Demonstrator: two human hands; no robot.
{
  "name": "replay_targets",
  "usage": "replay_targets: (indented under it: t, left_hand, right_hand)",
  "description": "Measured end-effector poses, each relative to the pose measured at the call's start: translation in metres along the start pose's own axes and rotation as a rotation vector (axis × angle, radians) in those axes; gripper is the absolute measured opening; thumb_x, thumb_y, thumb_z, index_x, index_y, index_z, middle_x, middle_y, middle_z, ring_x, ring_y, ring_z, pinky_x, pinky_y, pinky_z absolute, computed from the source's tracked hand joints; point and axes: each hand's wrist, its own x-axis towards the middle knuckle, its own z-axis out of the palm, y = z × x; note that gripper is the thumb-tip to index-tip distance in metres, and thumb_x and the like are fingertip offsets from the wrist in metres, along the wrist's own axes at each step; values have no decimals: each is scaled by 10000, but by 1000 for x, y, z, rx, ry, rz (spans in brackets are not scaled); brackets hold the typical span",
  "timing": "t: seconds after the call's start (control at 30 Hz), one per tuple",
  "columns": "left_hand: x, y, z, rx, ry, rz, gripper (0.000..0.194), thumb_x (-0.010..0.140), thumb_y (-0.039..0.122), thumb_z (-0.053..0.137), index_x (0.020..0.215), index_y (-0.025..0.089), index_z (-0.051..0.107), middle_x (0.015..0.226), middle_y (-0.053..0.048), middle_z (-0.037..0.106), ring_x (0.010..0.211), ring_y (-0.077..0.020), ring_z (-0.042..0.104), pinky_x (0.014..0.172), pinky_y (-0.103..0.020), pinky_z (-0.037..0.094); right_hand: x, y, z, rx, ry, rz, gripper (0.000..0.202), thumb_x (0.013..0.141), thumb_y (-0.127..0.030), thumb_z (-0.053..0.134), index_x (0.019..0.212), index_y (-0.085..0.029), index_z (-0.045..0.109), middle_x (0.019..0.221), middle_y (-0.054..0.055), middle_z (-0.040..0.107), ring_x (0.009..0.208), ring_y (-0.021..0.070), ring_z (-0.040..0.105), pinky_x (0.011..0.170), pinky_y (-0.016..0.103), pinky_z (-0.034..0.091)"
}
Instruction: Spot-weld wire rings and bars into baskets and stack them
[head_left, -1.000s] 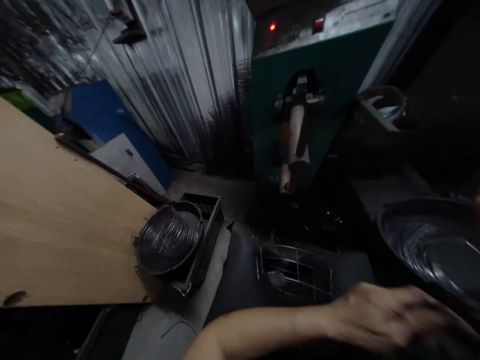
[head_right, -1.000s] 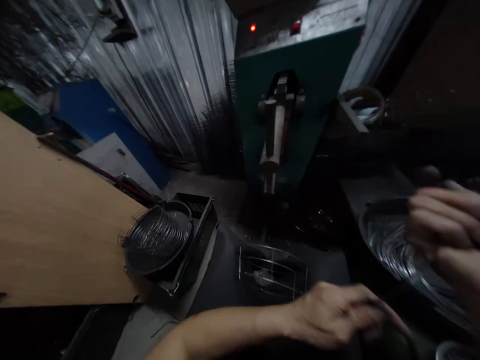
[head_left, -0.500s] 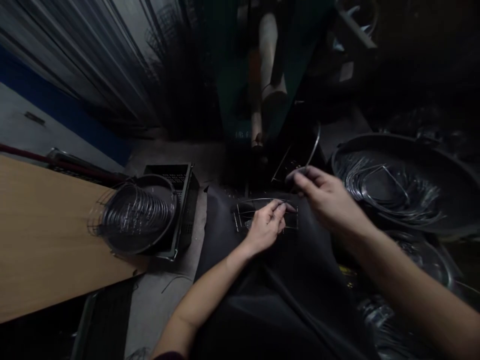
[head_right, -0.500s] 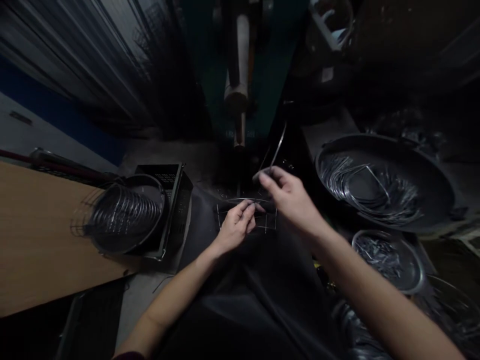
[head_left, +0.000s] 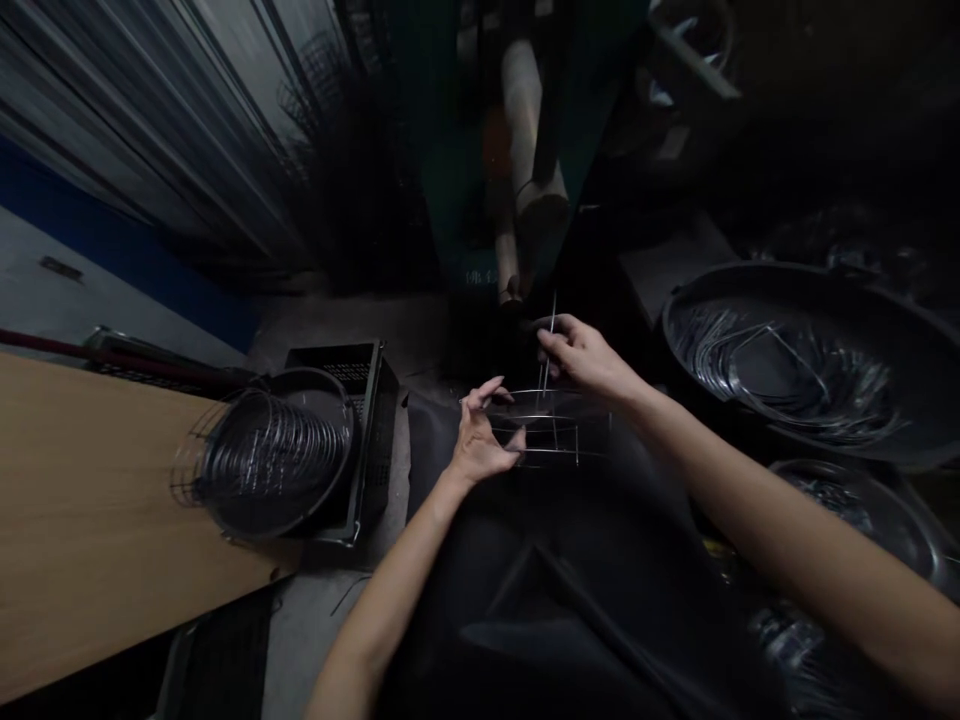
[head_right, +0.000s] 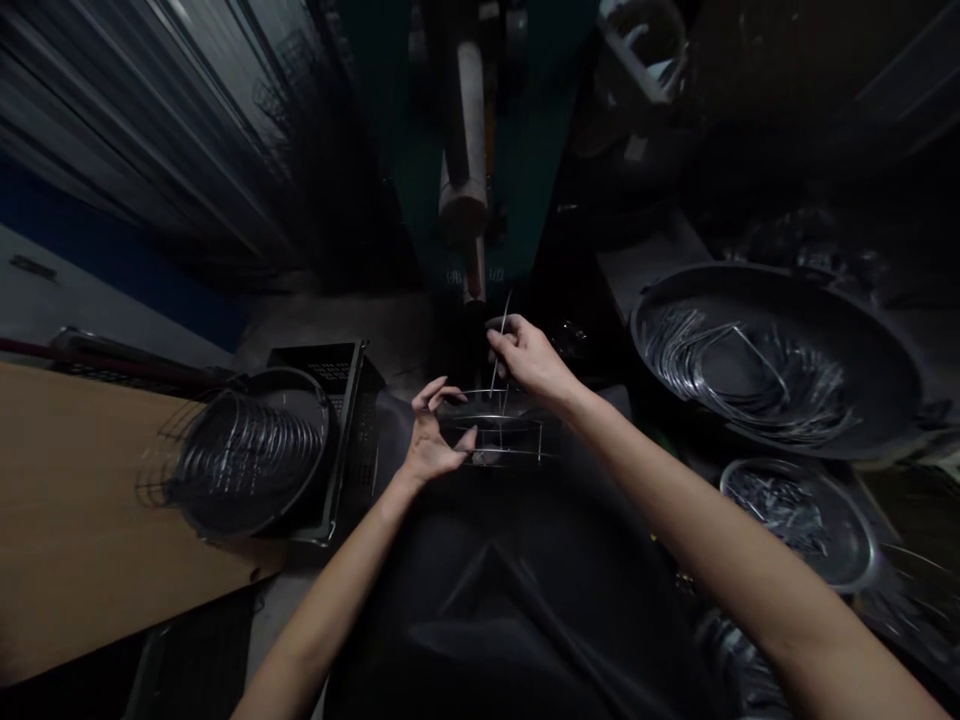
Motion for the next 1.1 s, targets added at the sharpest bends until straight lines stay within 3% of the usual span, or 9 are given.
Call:
replay_targets:
  t: [0.2,0.33,0.57,0.8,1.1]
  left_hand:
    - [61,0,-17,-21,4,181,781,679,178,645,1308,200,181,1127,-113,511,1022,-215,573,924,-428,472]
    - [85,-5,-19,-57,17,252,758,689,188,630,1297,199,176,1066,-91,519,978,-199,586,910,-423,483]
    - [106,-19,-21,-46,5,293,762,689,179,630,1305,197,182,1044,-88,518,928,-187,581,865,-393,503]
    - [118,-22,-24,-83,20,281,773,676,171,642,1306,192,196,1031,-78,524,916,-183,580,882,-397,480]
    - [132,-26,-28,-90,-10,263,808,661,145,625,1324,216,168,1050,-75,514,893,-168,577,879,-400,488]
  right_hand:
    - [31,-34,1,82,30,-108,198,858,-348,580,936,-187,495,542,-58,466,370,57,367,332,153,237]
    - [49,-45,2,98,54,-81,165,871,-315,550,834,-198,440,513,-68,444,369,54,351,336,143,222]
    - [71,-41,0,145,-12,-82,305,789,-416,639,782,-214,409,495,-91,389,371,50,303,346,155,195]
    - [88,-40,2,105,56,-86,306,768,-419,624,756,-218,394,463,-72,409,377,68,344,348,175,223]
    - [108,-33,0,83,51,-125,358,706,-477,672,783,-222,433,467,-63,430,381,88,382,348,198,265]
